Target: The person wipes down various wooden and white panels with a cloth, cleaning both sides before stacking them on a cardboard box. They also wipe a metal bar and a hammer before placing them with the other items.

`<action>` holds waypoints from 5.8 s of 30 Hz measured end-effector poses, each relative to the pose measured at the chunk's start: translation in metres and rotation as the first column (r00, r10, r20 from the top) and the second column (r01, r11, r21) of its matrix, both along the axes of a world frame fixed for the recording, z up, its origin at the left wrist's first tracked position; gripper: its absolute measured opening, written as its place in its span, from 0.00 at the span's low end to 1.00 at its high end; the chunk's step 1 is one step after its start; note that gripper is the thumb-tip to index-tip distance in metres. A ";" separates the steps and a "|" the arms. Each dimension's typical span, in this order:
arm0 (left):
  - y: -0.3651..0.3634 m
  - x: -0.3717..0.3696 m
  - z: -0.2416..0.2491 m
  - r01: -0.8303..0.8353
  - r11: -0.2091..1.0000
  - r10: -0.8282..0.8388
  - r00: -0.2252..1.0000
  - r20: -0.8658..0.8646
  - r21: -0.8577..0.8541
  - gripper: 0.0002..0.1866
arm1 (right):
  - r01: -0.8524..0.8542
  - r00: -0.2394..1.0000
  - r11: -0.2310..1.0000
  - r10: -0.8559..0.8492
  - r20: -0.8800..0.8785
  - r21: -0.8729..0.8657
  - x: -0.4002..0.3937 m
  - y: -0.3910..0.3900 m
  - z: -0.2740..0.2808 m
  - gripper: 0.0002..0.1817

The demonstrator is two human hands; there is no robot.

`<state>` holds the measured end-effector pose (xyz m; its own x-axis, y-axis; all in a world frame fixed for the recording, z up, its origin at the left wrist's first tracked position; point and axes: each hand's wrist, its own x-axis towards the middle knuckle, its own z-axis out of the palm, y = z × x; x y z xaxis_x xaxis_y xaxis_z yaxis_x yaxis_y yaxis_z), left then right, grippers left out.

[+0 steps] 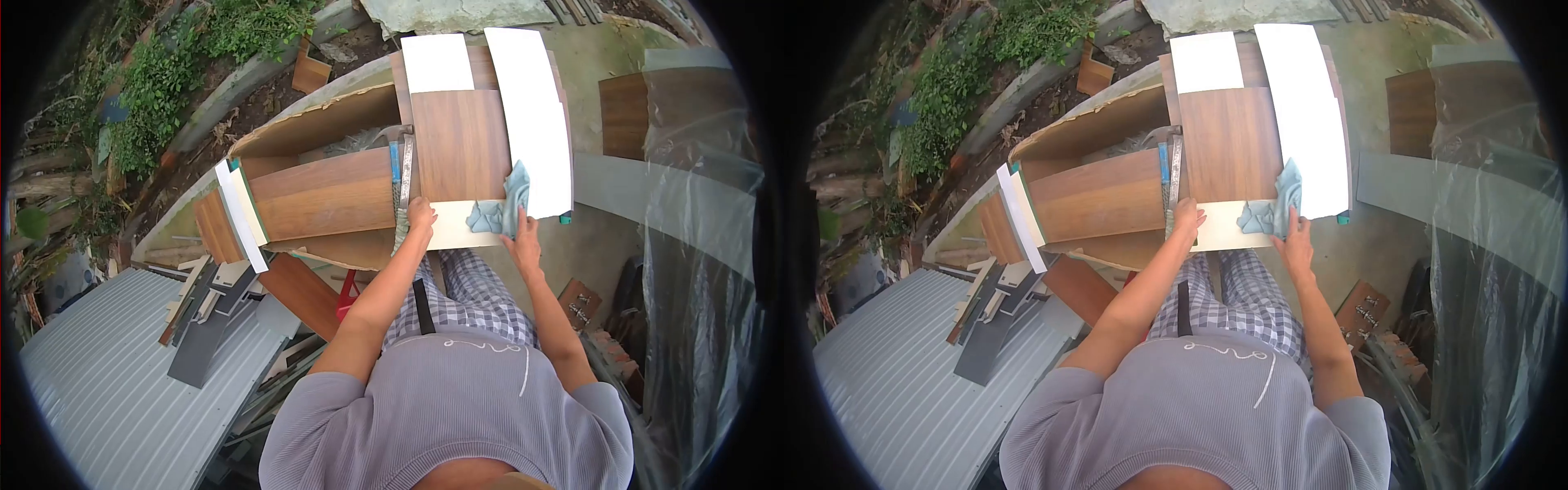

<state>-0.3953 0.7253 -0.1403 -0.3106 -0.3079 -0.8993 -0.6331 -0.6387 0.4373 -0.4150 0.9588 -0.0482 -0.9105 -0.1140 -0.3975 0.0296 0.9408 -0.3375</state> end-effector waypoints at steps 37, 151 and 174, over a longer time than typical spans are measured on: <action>-0.010 -0.020 0.058 0.345 0.854 -0.462 0.848 -0.262 -0.389 0.27 | -0.336 0.902 0.931 0.361 0.235 -0.142 -0.056 0.001 -0.022 0.35; -0.055 0.085 0.266 -0.150 0.952 -0.078 0.728 -0.681 -0.269 0.21 | 0.048 0.961 0.539 0.205 0.186 -0.841 -0.148 -0.145 0.128 0.31; -0.292 0.228 0.107 -0.903 0.252 0.864 0.047 -0.502 0.348 0.25 | 0.499 0.741 0.586 0.094 0.665 -0.639 0.013 -0.155 0.035 0.29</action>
<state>-0.1675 0.4337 -0.0332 -0.1208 -0.7384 -0.6635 0.7336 -0.5166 0.4414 -0.4024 0.8037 -0.0136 -0.5524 -0.4726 -0.6866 0.6431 0.2824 -0.7118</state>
